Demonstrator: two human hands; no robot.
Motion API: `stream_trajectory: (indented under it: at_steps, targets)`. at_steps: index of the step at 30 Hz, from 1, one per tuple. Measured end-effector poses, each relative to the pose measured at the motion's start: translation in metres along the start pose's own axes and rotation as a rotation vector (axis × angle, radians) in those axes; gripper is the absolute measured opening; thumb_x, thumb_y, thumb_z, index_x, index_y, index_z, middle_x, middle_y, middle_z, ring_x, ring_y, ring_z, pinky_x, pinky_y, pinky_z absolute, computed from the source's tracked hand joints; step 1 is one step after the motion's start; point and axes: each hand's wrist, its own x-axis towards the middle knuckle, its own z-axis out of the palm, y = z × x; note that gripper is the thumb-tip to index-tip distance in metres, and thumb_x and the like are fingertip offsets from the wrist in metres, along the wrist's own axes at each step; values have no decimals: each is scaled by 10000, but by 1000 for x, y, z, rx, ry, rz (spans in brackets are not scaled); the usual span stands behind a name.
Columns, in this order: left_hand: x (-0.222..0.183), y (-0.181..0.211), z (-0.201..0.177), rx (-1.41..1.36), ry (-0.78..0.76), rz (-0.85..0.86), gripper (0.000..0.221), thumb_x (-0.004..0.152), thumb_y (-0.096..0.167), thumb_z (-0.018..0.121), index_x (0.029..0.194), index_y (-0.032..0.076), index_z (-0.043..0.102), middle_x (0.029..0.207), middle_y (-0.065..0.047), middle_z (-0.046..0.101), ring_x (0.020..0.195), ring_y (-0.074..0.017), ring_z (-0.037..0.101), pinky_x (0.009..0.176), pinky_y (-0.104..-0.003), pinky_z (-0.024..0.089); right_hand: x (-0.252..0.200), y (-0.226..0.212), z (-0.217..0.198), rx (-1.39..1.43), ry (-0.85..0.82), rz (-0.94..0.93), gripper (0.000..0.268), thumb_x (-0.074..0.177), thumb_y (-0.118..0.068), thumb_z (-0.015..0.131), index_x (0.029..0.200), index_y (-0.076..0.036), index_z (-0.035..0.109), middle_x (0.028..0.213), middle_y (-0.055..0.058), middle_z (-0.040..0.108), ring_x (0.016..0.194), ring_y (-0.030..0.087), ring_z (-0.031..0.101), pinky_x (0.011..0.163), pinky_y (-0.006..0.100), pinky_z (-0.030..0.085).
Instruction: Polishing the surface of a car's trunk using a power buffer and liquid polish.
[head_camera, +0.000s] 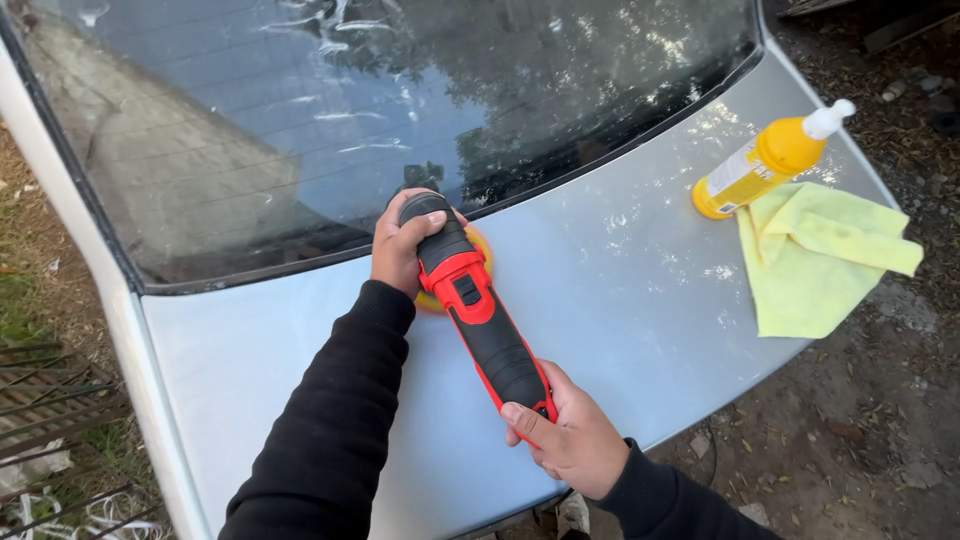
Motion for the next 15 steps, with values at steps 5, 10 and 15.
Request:
stream_trajectory:
  at_steps: [5,10,15]
  targets:
    - [20,-13,24,10,-15,12,343,835,91,637,1145,-23,546,963,-198,700,873,-264,710,846,-386,612,-1,-3,-23,30,32,0,567,925,-265,654,1418,-75,447,765,85,629,411,81,431,366,254,377]
    - [37,-28,45,-23,-90,-13,341,835,84,648,1140,-25,539,941,-207,700,830,-275,706,818,-396,612,-1,0,-43,56,77,-32,525,938,-240,652,1385,-38,467,783,96,642,428,78,423,375,252,375]
    - [53,-37,74,-58,-107,-66,367,808,74,662,1143,-12,540,918,-196,693,793,-273,715,772,-399,621,-6,-2,-53,109,141,-46,522,929,-227,635,1396,-70,462,774,96,629,427,80,411,369,254,353]
